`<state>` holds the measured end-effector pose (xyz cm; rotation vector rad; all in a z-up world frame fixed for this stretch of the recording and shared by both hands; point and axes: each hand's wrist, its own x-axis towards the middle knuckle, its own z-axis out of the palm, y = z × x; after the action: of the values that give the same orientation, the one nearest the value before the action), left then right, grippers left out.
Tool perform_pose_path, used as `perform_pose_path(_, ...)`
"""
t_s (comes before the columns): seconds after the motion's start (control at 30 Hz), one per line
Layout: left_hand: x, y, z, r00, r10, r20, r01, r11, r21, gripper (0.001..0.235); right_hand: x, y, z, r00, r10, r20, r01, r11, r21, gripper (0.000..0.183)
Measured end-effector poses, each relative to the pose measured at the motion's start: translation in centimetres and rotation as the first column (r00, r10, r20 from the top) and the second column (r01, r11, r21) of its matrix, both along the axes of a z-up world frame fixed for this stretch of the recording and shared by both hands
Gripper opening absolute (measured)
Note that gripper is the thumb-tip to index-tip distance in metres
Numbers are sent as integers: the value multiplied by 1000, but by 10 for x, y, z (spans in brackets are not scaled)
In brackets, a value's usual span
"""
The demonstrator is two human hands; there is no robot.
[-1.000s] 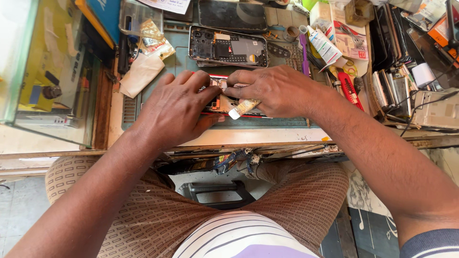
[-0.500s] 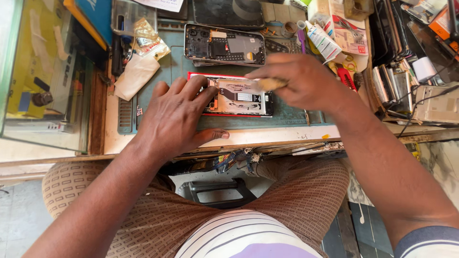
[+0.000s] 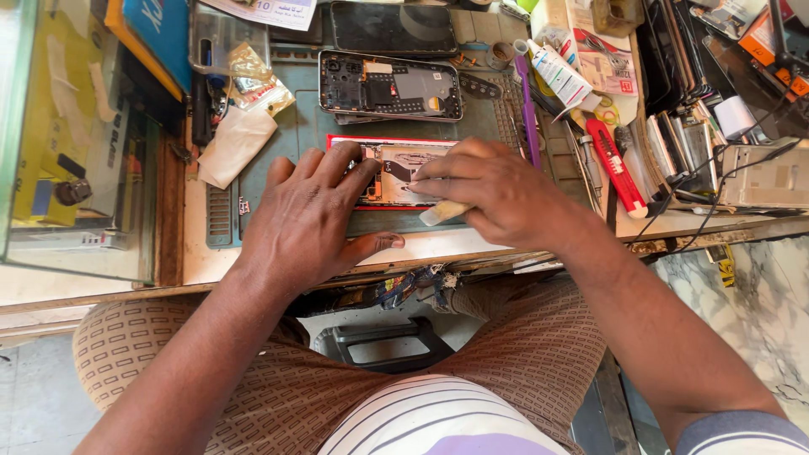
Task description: The person applies adhesive to a smartphone frame, then installs a new battery into the phone's chassis. They connect the battery ribbon cable and place the back cover over the assembly.
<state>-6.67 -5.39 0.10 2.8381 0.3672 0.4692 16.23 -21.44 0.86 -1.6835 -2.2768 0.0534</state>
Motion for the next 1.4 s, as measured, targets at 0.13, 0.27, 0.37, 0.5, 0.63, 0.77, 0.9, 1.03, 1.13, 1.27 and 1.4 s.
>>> perform_pose_path(0.13, 0, -1, 1, 999, -6, 44, 6, 1000, -16, 87, -11, 2, 1, 999, -41, -14, 40, 998, -38, 63)
perform_pose_path(0.27, 2, 1, 1, 1000, -12, -25, 12, 1000, -29, 87, -13, 0, 0, 995, -102, -9, 101, 992, -78, 64)
perform_pose_path(0.37, 2, 1, 0, 1000, -8, -13, 8, 1000, -12, 88, -15, 2, -1, 994, -112, -10, 110, 990, -93, 64)
perform_pose_path(0.5, 2, 1, 0, 999, -10, -37, 9, 1000, -19, 87, -20, 1, 2, 994, -106, 29, 107, 993, -48, 59)
perform_pose_path(0.63, 1, 0, 2, 999, -26, -26, 26, 1000, 6, 89, -26, -2, 2, 989, -137, 52, 140, 988, -62, 58)
perform_pose_path(0.77, 3, -1, 2, 999, -15, -35, 16, 1000, 11, 91, -32, -2, 0, 981, -193, 8, 193, 979, -67, 58)
perform_pose_path(0.9, 2, -1, 1, 999, -8, -36, 9, 999, 32, 90, -34, 1, -2, 986, -164, 24, 163, 986, 31, 56)
perform_pose_path(1.03, 2, -1, 1, 999, -3, -53, 5, 1000, 31, 91, -42, 6, -5, 981, -172, 93, 173, 985, -4, 58)
perform_pose_path(1.13, 2, -1, 0, 999, -14, -31, 15, 999, 39, 90, -42, 8, -3, 979, -181, 93, 183, 983, -15, 56)
perform_pose_path(1.27, 3, -1, 1, 999, -8, -44, 10, 999, 32, 90, -44, 11, 2, 973, -206, 105, 212, 976, -52, 45)
perform_pose_path(1.4, 3, -1, 4, 998, -7, -62, 7, 1000, 14, 90, -43, 13, 8, 981, -190, 43, 193, 977, -86, 53)
